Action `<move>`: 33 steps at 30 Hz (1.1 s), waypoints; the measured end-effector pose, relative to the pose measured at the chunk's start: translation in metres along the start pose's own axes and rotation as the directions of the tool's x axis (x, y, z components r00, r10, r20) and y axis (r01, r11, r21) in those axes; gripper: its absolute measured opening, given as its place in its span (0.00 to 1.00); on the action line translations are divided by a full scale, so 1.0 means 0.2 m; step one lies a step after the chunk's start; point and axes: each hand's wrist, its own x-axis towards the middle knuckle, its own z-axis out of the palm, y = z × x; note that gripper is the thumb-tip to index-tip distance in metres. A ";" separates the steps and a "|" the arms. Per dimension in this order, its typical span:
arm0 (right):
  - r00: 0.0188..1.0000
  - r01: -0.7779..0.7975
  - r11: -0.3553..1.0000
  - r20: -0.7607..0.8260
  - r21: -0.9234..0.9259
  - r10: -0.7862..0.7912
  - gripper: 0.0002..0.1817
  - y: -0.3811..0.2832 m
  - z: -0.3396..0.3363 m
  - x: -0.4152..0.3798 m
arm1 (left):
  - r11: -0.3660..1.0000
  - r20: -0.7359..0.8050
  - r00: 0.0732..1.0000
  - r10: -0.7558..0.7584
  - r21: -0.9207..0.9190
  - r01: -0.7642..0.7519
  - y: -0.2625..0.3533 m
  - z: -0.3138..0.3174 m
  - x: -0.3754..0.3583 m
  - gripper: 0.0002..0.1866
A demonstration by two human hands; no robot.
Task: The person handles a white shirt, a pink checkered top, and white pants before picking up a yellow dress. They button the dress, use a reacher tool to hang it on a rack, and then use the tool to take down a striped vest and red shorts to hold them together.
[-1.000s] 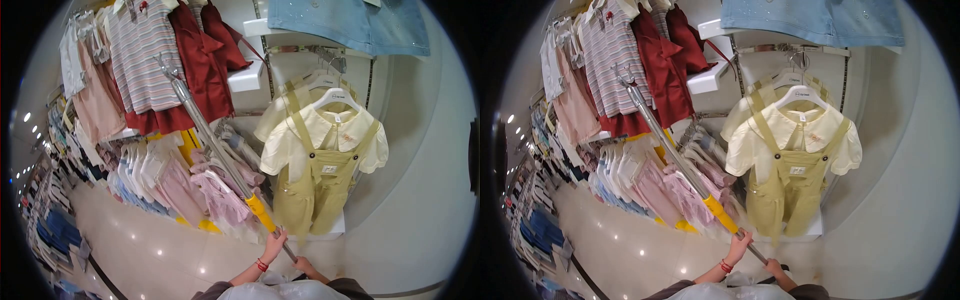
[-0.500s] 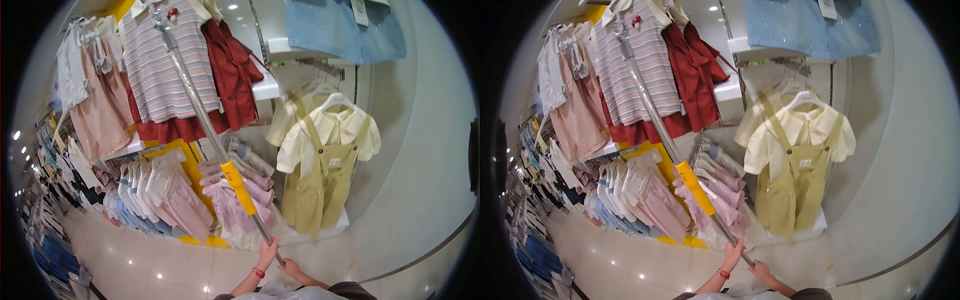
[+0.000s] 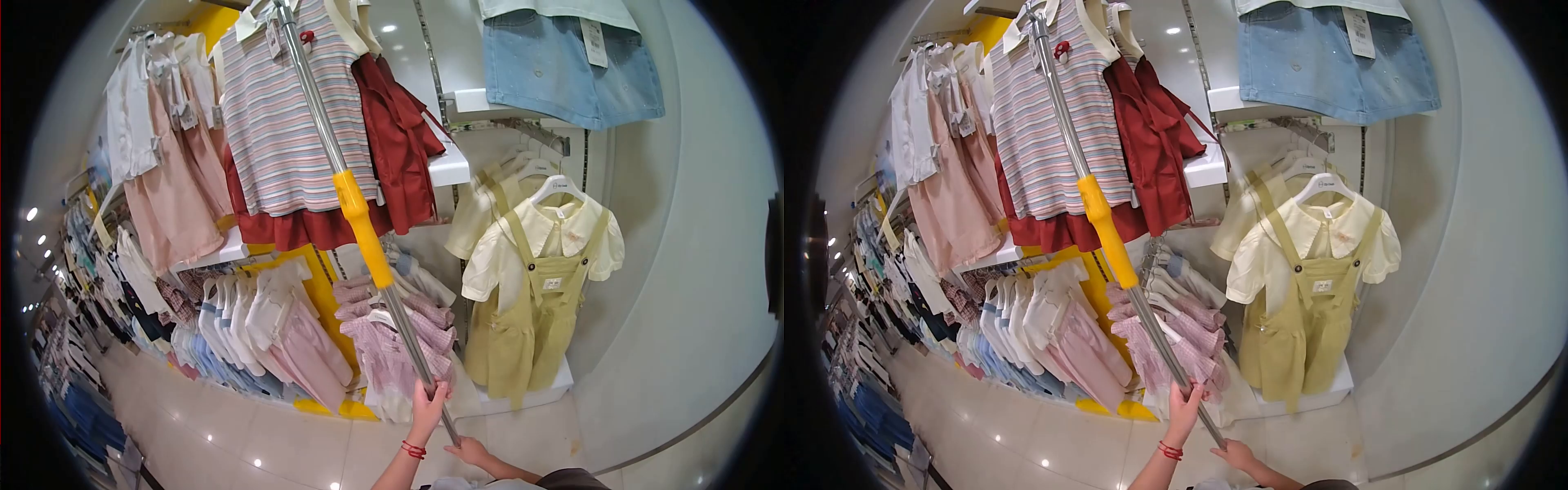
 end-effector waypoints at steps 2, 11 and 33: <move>1.000 0.007 1.000 -0.028 0.000 -0.007 0.29 -0.10 -0.04 0.04 | 0.999 -0.031 0.999 0.026 0.023 -0.025 -0.05 -0.03 0.01 0.09; 0.992 0.076 0.997 -0.099 -0.017 -0.077 0.30 -0.23 -0.08 0.11 | 0.998 -0.070 0.995 0.070 0.011 -0.070 0.03 -0.07 0.10 0.10; 0.990 0.116 0.993 -0.083 -0.022 -0.118 0.31 -0.43 -0.18 0.25 | 0.994 -0.053 0.993 0.107 0.027 -0.106 0.13 -0.15 0.33 0.10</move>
